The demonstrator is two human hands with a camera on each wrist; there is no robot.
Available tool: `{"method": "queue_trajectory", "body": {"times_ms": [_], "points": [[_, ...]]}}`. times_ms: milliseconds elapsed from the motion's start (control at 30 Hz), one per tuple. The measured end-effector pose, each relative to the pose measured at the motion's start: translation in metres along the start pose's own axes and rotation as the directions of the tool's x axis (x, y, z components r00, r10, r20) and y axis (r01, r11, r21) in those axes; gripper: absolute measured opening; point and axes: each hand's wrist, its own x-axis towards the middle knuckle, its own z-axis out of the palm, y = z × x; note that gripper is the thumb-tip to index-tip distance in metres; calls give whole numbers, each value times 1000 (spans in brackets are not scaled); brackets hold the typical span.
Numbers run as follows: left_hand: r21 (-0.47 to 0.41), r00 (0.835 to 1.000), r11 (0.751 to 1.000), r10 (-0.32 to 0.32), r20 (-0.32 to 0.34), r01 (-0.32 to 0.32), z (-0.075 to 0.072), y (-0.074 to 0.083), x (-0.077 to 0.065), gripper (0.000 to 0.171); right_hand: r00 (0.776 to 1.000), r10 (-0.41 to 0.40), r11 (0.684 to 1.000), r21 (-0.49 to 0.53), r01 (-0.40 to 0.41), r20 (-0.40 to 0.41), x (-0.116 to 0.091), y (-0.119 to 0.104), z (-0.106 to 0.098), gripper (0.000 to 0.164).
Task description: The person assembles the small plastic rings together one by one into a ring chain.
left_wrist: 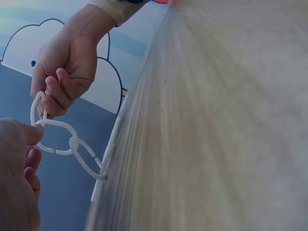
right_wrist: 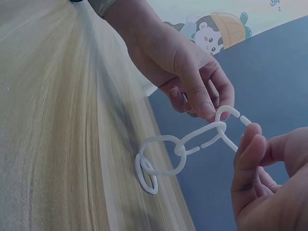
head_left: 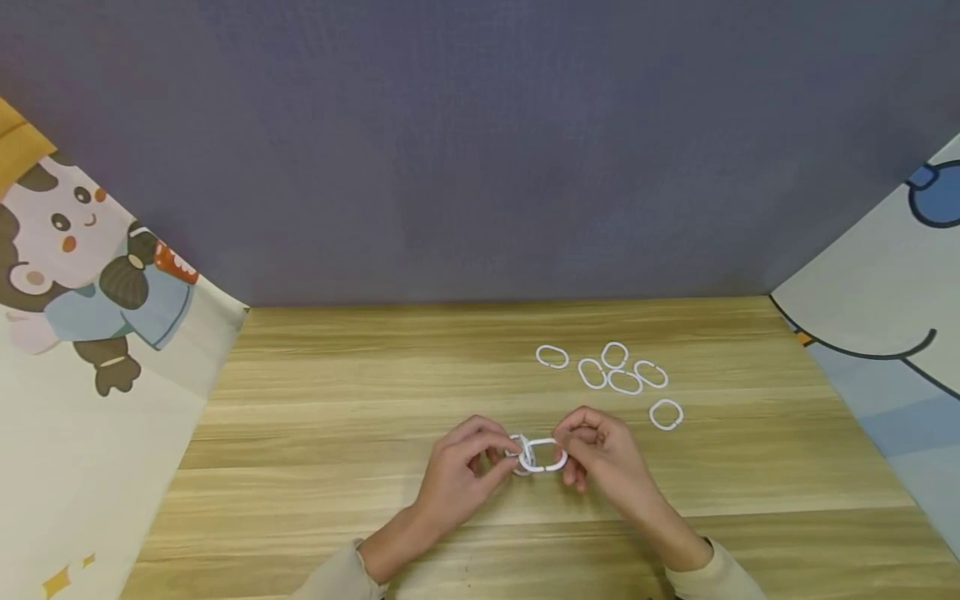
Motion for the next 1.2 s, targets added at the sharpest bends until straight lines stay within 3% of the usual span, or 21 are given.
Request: {"method": "queue_trajectory", "body": {"times_ms": [367, 500, 833, 1200], "points": [[-8, 1000, 1000, -17, -3, 17, -1, 2, -1, 21, 998, -8, 1000, 17, 7, 59, 0, 1, 1, 18], [-9, 998, 999, -50, -25, 50, -2, 1, -1, 21, 999, 3, 1000, 29, -4, 41, 1, 2, 3, 25], [-72, 981, 983, -175, -78, 170, -3, 2, 0, 20, 999, 14, 1000, -11, -14, -46, 1, 4, -3, 18], [-92, 969, 970, -232, -89, 224, -6, 3, 0, 16, 988, -14, 999, -53, 6, -151, 1, 10, -26, 16]]}}
